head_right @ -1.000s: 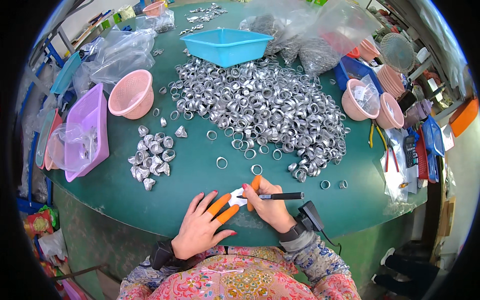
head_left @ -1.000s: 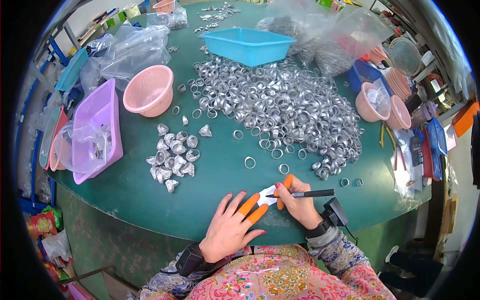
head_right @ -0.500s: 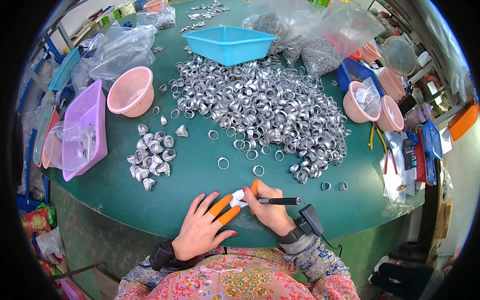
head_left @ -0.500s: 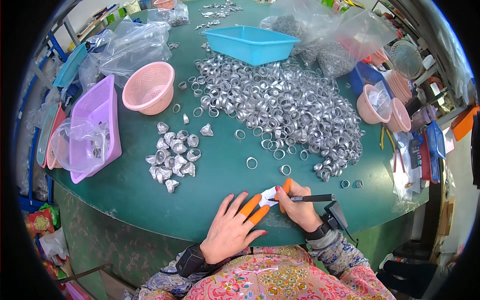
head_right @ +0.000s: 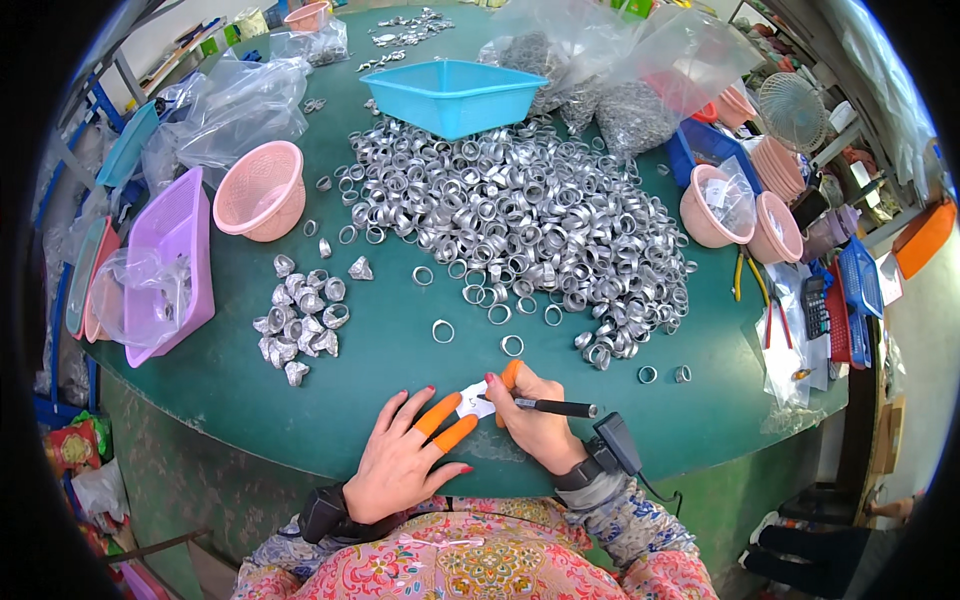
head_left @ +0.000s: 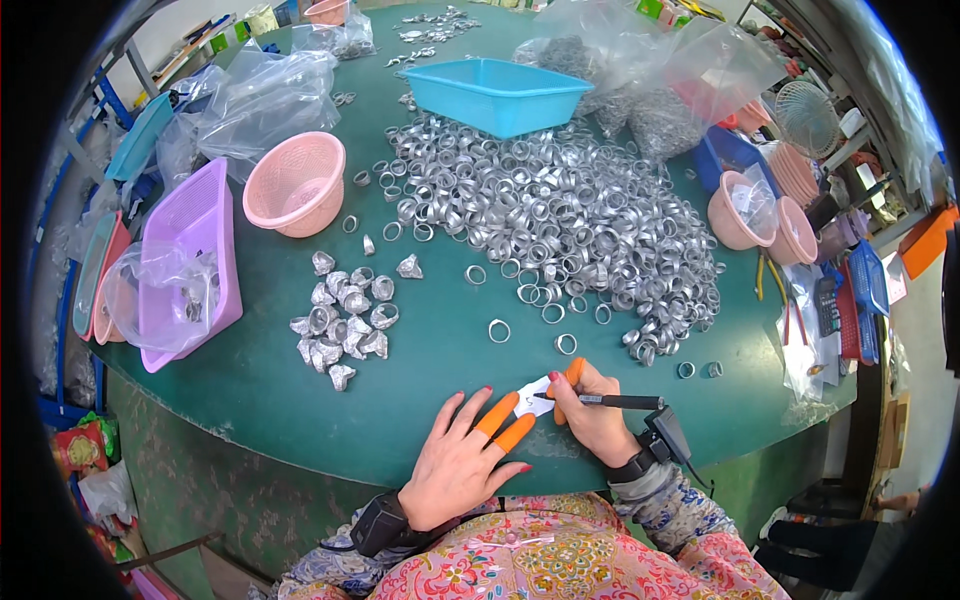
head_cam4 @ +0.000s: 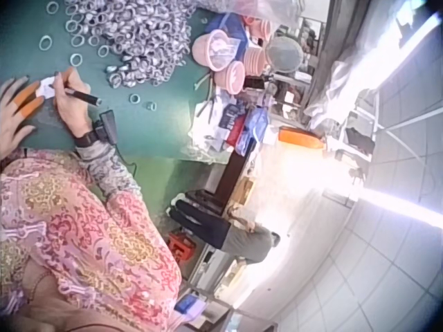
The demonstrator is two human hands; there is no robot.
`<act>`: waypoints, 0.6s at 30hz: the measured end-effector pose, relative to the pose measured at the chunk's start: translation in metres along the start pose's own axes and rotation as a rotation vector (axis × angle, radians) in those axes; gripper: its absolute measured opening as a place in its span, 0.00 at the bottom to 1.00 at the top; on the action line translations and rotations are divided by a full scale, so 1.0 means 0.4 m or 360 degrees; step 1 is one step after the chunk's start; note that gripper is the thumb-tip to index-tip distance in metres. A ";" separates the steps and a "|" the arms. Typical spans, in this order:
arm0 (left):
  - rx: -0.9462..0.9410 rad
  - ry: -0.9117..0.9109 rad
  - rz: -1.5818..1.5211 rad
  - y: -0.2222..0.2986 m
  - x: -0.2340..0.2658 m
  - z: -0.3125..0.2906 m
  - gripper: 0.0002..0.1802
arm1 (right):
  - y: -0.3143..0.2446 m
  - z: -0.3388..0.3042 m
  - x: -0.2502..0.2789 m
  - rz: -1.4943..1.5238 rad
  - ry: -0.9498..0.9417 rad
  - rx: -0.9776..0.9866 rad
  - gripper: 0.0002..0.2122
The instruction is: Sorting small metal rings and components into plastic bags and bins.
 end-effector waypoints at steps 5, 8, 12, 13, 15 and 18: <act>-0.0002 -0.0011 0.0016 0.001 -0.002 0.000 0.29 | 0.004 0.001 -0.004 -0.0041 -0.0029 -0.0023 0.11; -0.0007 -0.0013 0.0016 0.003 -0.003 0.003 0.29 | -0.016 0.000 0.010 -0.0135 0.0042 0.0093 0.11; -0.0015 -0.0012 0.0014 0.005 -0.007 0.008 0.29 | 0.032 -0.003 0.019 0.0088 0.0069 -0.0132 0.09; -0.0008 -0.0004 0.0033 0.003 -0.003 0.005 0.29 | 0.043 -0.002 0.030 0.0232 0.0187 -0.0171 0.08; -0.0009 -0.0004 0.0043 0.000 -0.003 -0.002 0.30 | 0.021 -0.004 0.059 0.0410 0.0300 -0.0096 0.06; 0.0025 -0.0009 0.0028 -0.008 0.001 -0.014 0.30 | -0.023 0.004 0.141 0.0110 0.0338 0.0116 0.04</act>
Point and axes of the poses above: each hand's wrist, its own z-axis towards the middle knuckle, its own x-axis out of the back of the hand, y = z × x, the point moved 10 cm from there along z, towards the middle knuckle, and after that the axes turned 2 degrees about -z, right-handed, at the moved point
